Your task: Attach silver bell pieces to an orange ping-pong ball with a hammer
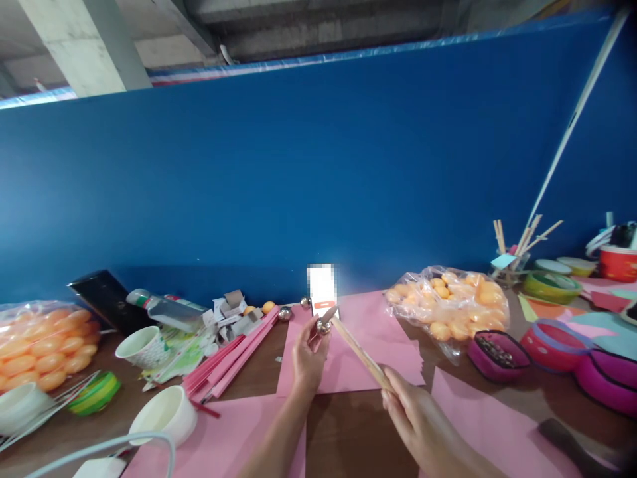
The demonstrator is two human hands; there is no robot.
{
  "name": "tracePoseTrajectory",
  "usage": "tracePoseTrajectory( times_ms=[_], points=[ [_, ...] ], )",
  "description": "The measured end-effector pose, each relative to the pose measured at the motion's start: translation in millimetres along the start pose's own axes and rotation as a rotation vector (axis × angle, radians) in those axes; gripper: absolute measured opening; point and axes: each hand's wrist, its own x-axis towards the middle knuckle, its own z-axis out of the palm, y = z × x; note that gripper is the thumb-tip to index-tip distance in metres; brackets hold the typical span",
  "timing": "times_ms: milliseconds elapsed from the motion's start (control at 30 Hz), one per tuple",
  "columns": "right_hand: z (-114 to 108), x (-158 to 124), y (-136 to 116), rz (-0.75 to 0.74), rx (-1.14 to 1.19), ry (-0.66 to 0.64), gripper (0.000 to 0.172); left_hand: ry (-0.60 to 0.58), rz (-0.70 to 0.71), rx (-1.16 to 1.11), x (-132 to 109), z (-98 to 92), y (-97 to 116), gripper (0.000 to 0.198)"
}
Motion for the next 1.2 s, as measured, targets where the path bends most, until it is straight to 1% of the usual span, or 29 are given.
tracePoseTrajectory(
  times_ms=[100,300,367,433,500,567,633,700,833,900,967,1067,1133,1200],
  points=[
    [0.1,0.4,0.3,0.007,0.003,-0.032,0.027,-0.007,-0.026,0.016,-0.8,0.1,0.4,0.046],
    [0.2,0.2,2.1,0.025,0.016,-0.050,0.028,-0.021,0.013,0.003,-0.3,-0.5,-0.8,0.048],
    [0.7,-0.3,2.6,0.023,0.013,-0.043,0.029,-0.007,0.016,-0.011,0.2,-0.3,-0.3,0.047],
    [0.7,-0.5,2.2,0.020,0.002,-0.036,0.029,0.033,-0.001,-0.035,0.6,0.3,1.3,0.047],
    [0.3,-0.5,1.3,0.037,-0.002,-0.086,0.025,0.080,-0.026,-0.054,1.0,1.0,3.5,0.047],
    [-0.4,-0.1,0.6,0.044,0.001,-0.112,0.024,0.098,-0.035,-0.055,1.5,1.3,4.8,0.043],
    [-1.0,0.4,0.4,0.022,0.002,-0.073,0.027,0.087,-0.022,-0.043,2.2,0.8,4.3,0.039],
    [-1.6,0.9,0.4,-0.004,-0.006,-0.029,0.031,0.077,-0.011,-0.030,2.7,0.1,1.9,0.040],
    [-1.8,1.2,0.0,0.000,-0.030,-0.062,0.026,0.036,-0.040,-0.012,2.7,-1.1,-3.0,0.041],
    [-1.4,0.9,-0.1,0.006,-0.028,-0.052,0.026,0.026,-0.046,0.006,2.2,-1.4,-3.3,0.042],
    [-1.2,0.9,-0.3,0.008,-0.020,-0.032,0.028,0.015,-0.030,0.026,1.7,-1.7,-2.5,0.044],
    [-2.2,1.8,-1.4,0.012,-0.027,-0.067,0.027,0.005,-0.011,0.037,1.1,-1.8,-1.0,0.047],
    [-3.0,2.3,-2.1,0.016,-0.030,-0.097,0.026,0.010,-0.028,0.056,0.3,-1.6,0.3,0.049],
    [-3.0,2.1,-2.3,0.024,-0.015,-0.097,0.026,0.004,-0.063,0.074,-1.0,-1.3,2.2,0.051]
  ],
)
